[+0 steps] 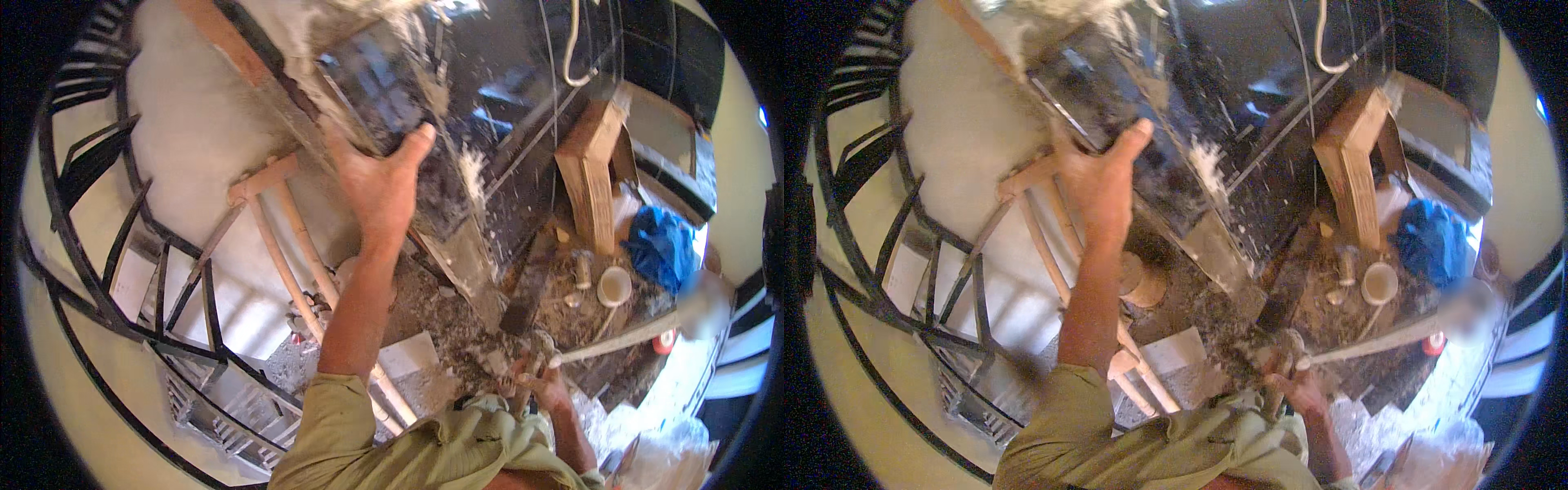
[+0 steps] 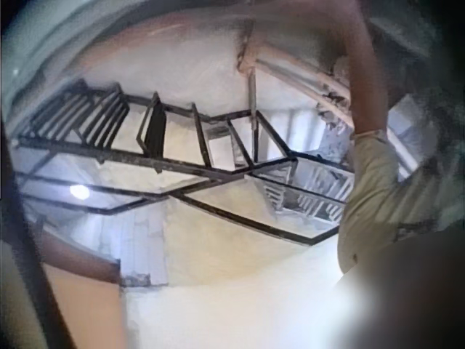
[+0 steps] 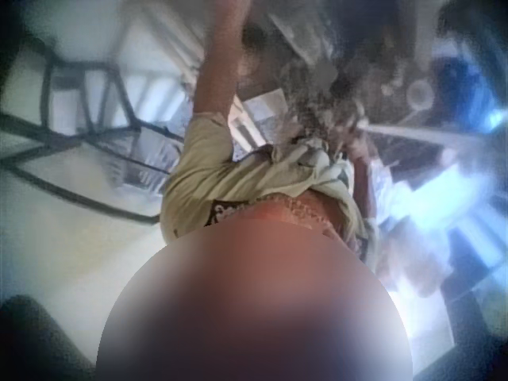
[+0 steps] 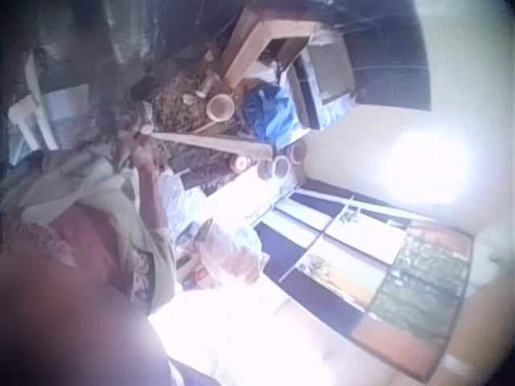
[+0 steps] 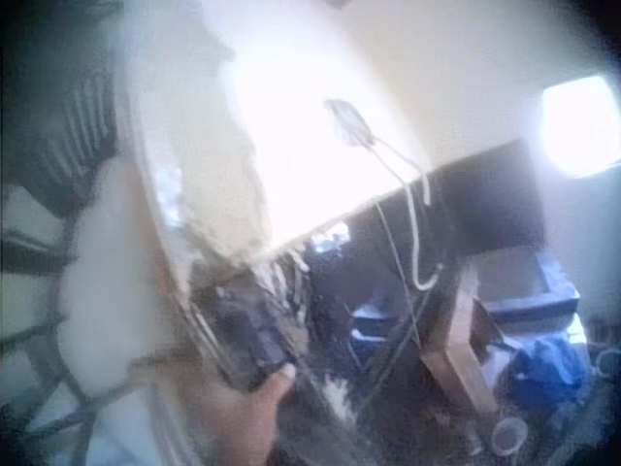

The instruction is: The person positions a black tile against a wall, uses a hammer to tap it into place, and then applies mortar around the edges of the tile with a trowel.

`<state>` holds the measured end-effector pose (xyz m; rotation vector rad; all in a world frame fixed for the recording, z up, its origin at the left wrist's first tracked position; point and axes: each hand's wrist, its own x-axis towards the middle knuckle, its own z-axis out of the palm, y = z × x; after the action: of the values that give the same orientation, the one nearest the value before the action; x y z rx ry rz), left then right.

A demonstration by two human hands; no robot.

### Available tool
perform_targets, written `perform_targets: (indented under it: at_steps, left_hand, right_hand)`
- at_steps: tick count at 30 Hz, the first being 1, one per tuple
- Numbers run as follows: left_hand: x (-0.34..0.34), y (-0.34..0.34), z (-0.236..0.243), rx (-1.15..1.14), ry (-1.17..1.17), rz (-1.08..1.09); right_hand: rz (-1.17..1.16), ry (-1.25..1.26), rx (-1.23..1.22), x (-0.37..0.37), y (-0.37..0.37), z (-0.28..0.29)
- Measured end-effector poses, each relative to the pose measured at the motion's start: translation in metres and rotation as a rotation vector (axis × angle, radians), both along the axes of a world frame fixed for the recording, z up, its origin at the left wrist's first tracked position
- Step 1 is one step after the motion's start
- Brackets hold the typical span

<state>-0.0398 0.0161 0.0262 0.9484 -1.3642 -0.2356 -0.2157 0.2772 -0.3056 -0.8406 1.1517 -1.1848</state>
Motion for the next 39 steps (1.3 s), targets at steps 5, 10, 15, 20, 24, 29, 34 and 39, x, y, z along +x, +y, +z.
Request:
perform_targets:
  at_steps: [5,10,15,20,24,29,34,39]
  left_hand:
    - [-0.002,-0.002,-0.003,-0.061,0.114,-0.169]
    - [-0.004,-0.007,-0.01,-0.044,0.042,-0.095]
    - [0.01,0.0,-0.026,0.024,0.014,-0.144]
    - [0.005,0.017,-0.035,0.136,-0.067,-0.139]
    - [0.0,0.014,-0.041,0.11,-0.047,-0.149]
    - [-0.007,0.015,-0.038,0.079,0.016,-0.261]
    - [-0.002,0.008,-0.044,0.11,0.066,-0.246]
    - [0.0,0.006,-0.046,0.093,0.02,-0.196]
  right_hand:
    - [-0.153,-0.005,0.181,0.007,-0.01,0.019]
    - [-0.378,0.058,-0.037,-0.001,-0.037,0.063]
    - [-0.544,-0.111,-0.348,-0.012,-0.074,0.15]
    - [-0.608,-0.273,-0.878,-0.012,-0.091,0.223]
    - [-0.574,-0.042,-1.121,-0.01,-0.116,0.216]
    - [-0.483,0.129,-1.117,-0.007,-0.125,0.231]
    - [-0.422,0.103,-1.16,-0.008,-0.139,0.233]
    - [-0.422,0.0,-1.146,-0.004,-0.143,0.238]
